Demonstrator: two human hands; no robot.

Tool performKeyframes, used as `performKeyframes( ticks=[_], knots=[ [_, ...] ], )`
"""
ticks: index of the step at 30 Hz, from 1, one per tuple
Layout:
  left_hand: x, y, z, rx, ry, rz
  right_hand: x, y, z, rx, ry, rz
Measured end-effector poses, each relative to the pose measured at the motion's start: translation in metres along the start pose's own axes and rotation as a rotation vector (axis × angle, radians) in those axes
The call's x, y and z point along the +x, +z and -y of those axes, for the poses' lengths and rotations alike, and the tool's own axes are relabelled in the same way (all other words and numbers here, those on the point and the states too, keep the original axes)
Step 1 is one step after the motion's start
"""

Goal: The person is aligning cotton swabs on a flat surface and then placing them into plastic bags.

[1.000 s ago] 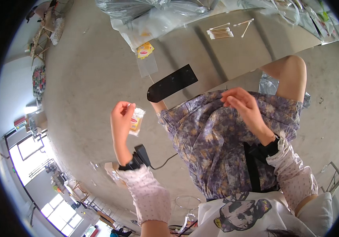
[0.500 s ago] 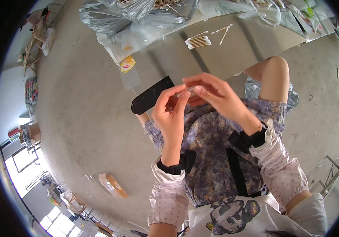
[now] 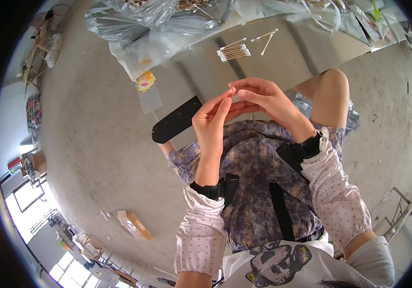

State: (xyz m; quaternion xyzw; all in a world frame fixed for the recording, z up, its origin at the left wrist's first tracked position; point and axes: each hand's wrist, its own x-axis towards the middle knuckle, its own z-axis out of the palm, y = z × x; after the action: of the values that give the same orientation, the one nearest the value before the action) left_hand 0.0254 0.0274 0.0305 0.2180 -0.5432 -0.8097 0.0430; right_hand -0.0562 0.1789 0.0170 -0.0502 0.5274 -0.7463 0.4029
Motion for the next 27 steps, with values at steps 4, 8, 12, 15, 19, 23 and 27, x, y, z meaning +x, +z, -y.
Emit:
performKeyframes(
  ticks=[4,8,12,15,19,23,27],
  knots=[
    [0.003,0.002,-0.002,0.079,0.063,-0.015,0.001,0.001,0.004,-0.044,0.016,-0.015],
    [0.002,0.003,-0.001,0.084,0.071,-0.031,-0.002,0.006,0.005,-0.001,0.015,-0.033],
    [0.001,-0.003,0.003,0.101,0.107,-0.025,-0.002,0.010,0.002,0.045,-0.001,-0.022],
    [0.003,-0.004,0.003,0.077,0.050,-0.038,-0.001,0.009,0.004,-0.012,0.004,-0.036],
    [0.002,-0.001,0.005,0.087,0.019,-0.062,-0.002,0.006,0.001,0.013,0.006,-0.024],
    [-0.001,0.002,0.009,0.138,0.105,-0.045,-0.001,0.005,-0.002,0.025,0.010,-0.016],
    [0.000,0.005,0.012,0.196,0.199,-0.044,0.001,0.005,-0.002,-0.015,-0.019,-0.011]
  ],
)
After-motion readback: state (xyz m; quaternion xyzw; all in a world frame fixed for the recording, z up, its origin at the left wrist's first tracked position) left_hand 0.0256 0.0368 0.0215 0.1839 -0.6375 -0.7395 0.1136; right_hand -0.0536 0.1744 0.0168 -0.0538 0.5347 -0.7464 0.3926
